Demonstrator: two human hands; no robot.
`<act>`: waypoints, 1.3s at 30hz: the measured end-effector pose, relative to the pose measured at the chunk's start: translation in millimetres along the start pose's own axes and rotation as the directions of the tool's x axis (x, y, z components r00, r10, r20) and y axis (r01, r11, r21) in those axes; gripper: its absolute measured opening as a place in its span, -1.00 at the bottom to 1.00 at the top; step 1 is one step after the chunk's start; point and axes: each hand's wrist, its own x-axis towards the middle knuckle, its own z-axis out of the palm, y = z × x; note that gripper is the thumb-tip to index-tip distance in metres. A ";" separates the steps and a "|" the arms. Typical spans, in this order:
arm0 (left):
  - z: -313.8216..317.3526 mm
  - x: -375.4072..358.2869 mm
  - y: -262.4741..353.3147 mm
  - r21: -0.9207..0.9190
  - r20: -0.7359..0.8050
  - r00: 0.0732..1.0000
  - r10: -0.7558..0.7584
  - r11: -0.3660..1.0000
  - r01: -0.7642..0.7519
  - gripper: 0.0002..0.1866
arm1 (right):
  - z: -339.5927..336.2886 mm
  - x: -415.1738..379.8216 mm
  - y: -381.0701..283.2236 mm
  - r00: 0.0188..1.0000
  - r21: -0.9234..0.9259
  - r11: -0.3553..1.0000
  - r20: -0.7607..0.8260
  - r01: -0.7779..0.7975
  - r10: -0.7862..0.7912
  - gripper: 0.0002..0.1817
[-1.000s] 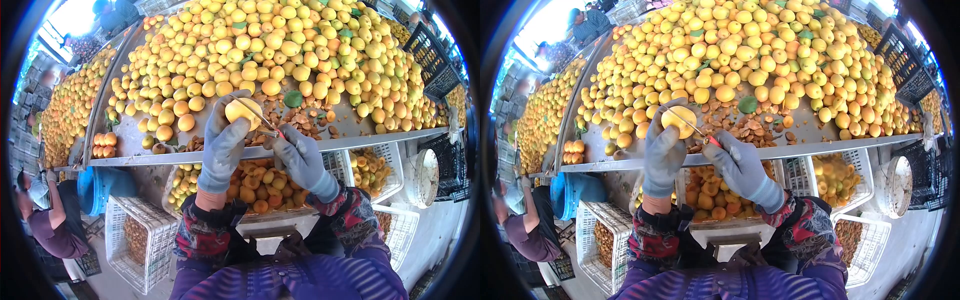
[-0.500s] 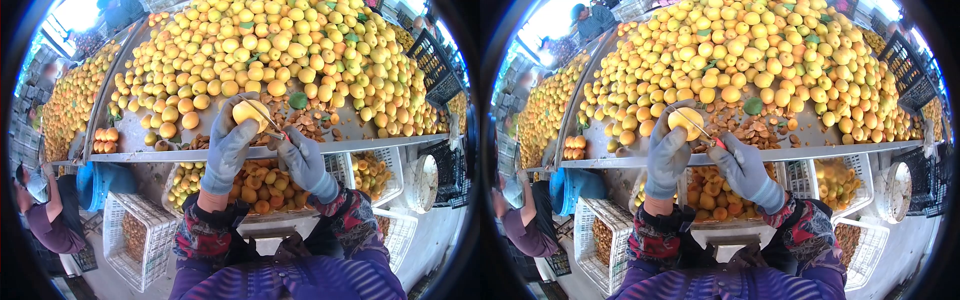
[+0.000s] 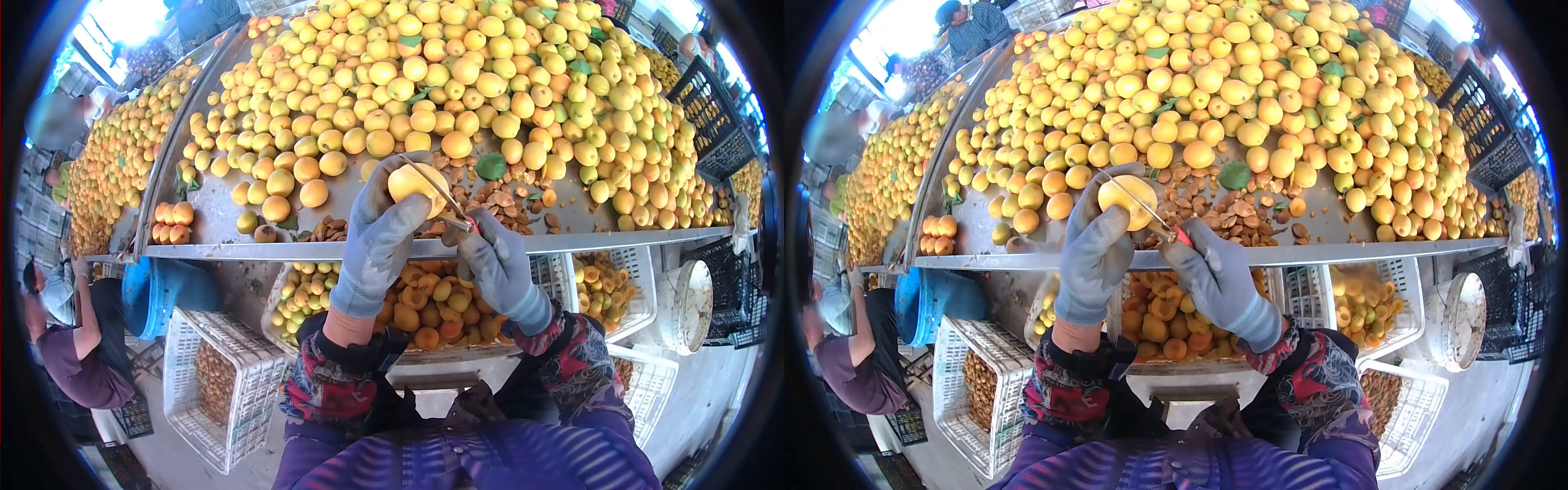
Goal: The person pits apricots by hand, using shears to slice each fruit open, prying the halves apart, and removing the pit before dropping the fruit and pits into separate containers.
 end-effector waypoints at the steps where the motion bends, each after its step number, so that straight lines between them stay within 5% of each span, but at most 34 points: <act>1: -0.1 -0.5 0.3 -0.006 -0.002 1.000 -0.003 1.000 0.003 -0.41 | 0.1 -0.1 -1.2 1.000 -0.002 1.000 0.002 0.000 0.000 -0.71; 12: 1.7 -1.0 0.2 0.039 -0.045 0.999 0.002 0.999 0.000 -0.46 | 0.3 -1.0 -2.9 0.999 -0.094 0.994 -0.009 -0.052 0.051 -0.74; 14: -0.9 1.3 5.8 0.283 0.064 0.996 0.060 0.956 -0.076 -0.51 | -0.4 -0.7 0.1 1.000 -0.272 0.962 -0.012 0.022 -0.026 -0.76; 16: -3.9 1.1 7.3 0.379 0.103 0.992 0.070 0.919 -0.104 -0.57 | 3.3 -1.0 37.1 0.971 -0.289 0.944 -0.127 0.160 -0.203 -0.76; 17: -4.4 0.9 3.9 0.351 0.074 0.994 0.075 0.932 -0.096 -0.55 | 1.8 -1.3 32.9 0.996 -0.097 0.994 -0.063 0.056 -0.062 -0.73; 18: -8.6 2.7 0.3 0.439 0.095 0.987 0.126 0.885 -0.155 -0.55 | -3.3 -1.3 47.2 0.975 -0.248 0.952 -0.083 0.178 -0.204 -0.71; 19: -9.9 3.8 -5.4 0.293 0.088 0.989 0.119 0.946 -0.140 -0.54 | -5.5 0.8 31.4 0.999 -0.166 0.985 -0.014 0.043 -0.046 -0.70; 20: -6.5 0.0 -4.4 0.335 0.050 0.995 0.089 0.937 -0.101 -0.63 | 8.2 3.8 32.5 0.960 -0.116 0.965 -0.128 0.234 -0.248 -0.66; 21: -7.8 -1.7 -11.0 0.343 0.011 0.996 0.087 0.935 -0.086 -0.63 | 11.6 0.3 29.0 0.969 -0.094 0.972 -0.104 0.217 -0.226 -0.66; 23: -7.3 5.7 -23.4 0.057 -0.039 0.995 0.094 0.994 -0.092 -0.66 | 2.9 0.8 23.0 0.993 -0.061 0.998 -0.120 -0.018 0.011 -0.64; 25: -5.1 5.1 -26.8 0.053 -0.052 0.990 0.131 0.990 -0.128 -0.67 | 1.8 2.4 27.2 0.989 -0.137 0.991 -0.146 -0.009 -0.011 -0.64; 29: -7.8 -1.2 -23.4 0.014 -0.180 0.982 -0.049 0.999 0.052 -0.62 | 5.6 4.9 32.3 0.981 -0.222 0.974 -0.195 -0.037 -0.007 -0.65; 35: -16.9 0.4 -21.2 -0.185 -0.109 0.992 -0.067 0.982 0.045 -0.69 | 8.1 6.4 36.4 0.985 -0.285 0.958 -0.151 0.034 -0.080 -0.59; 39: -21.1 0.2 -15.7 0.123 -0.041 0.999 0.001 0.992 0.004 -0.61 | 5.7 9.2 33.6 0.995 -0.233 0.971 -0.067 0.058 -0.076 -0.59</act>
